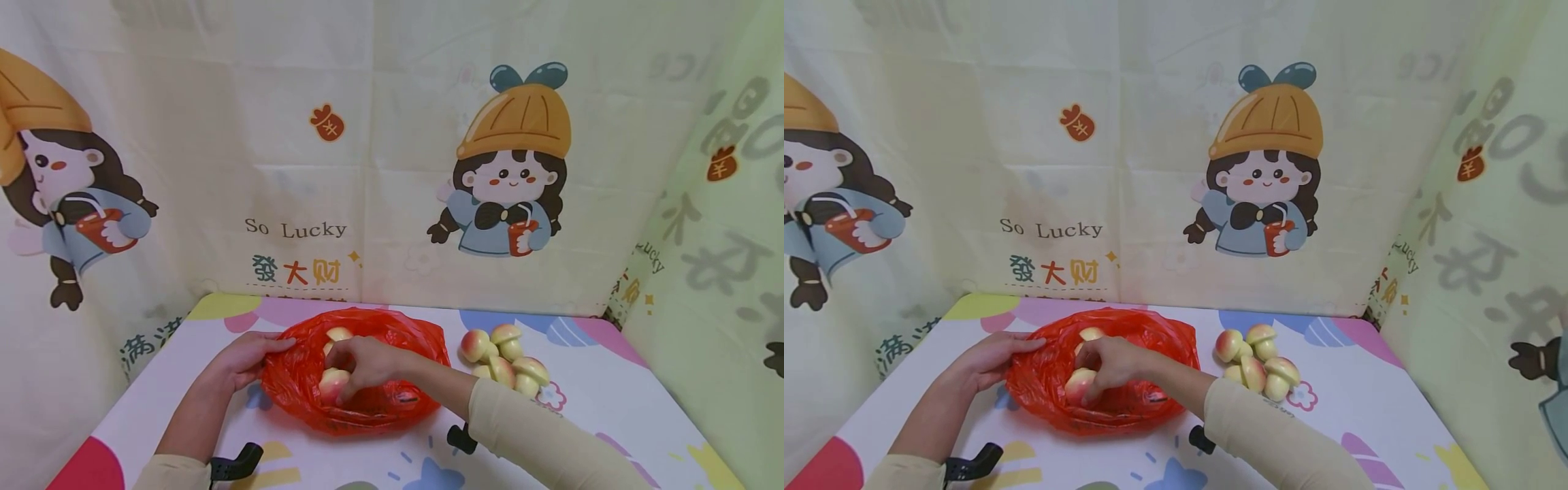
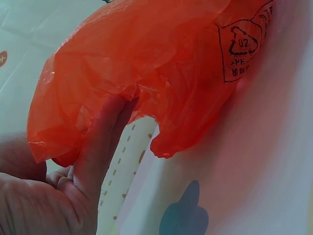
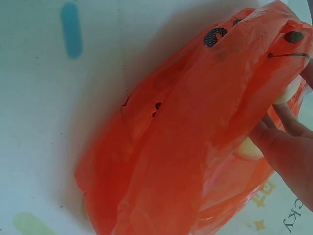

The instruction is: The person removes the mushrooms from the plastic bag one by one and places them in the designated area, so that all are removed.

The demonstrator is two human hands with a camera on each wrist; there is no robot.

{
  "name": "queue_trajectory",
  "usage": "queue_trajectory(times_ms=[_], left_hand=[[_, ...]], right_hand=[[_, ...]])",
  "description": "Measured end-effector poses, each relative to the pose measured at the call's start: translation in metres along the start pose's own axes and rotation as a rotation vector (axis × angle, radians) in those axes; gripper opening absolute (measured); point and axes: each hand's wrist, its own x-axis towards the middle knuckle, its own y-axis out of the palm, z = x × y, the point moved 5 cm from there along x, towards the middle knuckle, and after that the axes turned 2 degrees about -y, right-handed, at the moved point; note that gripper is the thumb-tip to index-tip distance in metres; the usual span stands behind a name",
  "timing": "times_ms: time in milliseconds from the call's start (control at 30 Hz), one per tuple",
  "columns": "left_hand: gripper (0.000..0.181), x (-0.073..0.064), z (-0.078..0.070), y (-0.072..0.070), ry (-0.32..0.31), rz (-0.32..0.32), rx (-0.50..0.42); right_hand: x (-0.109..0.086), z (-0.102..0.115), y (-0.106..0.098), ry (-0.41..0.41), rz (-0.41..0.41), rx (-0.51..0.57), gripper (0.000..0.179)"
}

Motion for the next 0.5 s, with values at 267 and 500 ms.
queue_trajectory(times_ms=[267, 500], left_hand=[[0.054, -0.001, -0.001, 0.001, -0.003, -0.008, 0.002], [0.053, -0.001, 0.0, 0.001, -0.001, 0.001, -0.003]], right_hand=[[-0.005, -0.003, -0.003, 0.012, 0.018, 0.027, 0.054], [-0.011, -0.006, -0.005, -0.008, 0.009, 0.025, 0.055]])
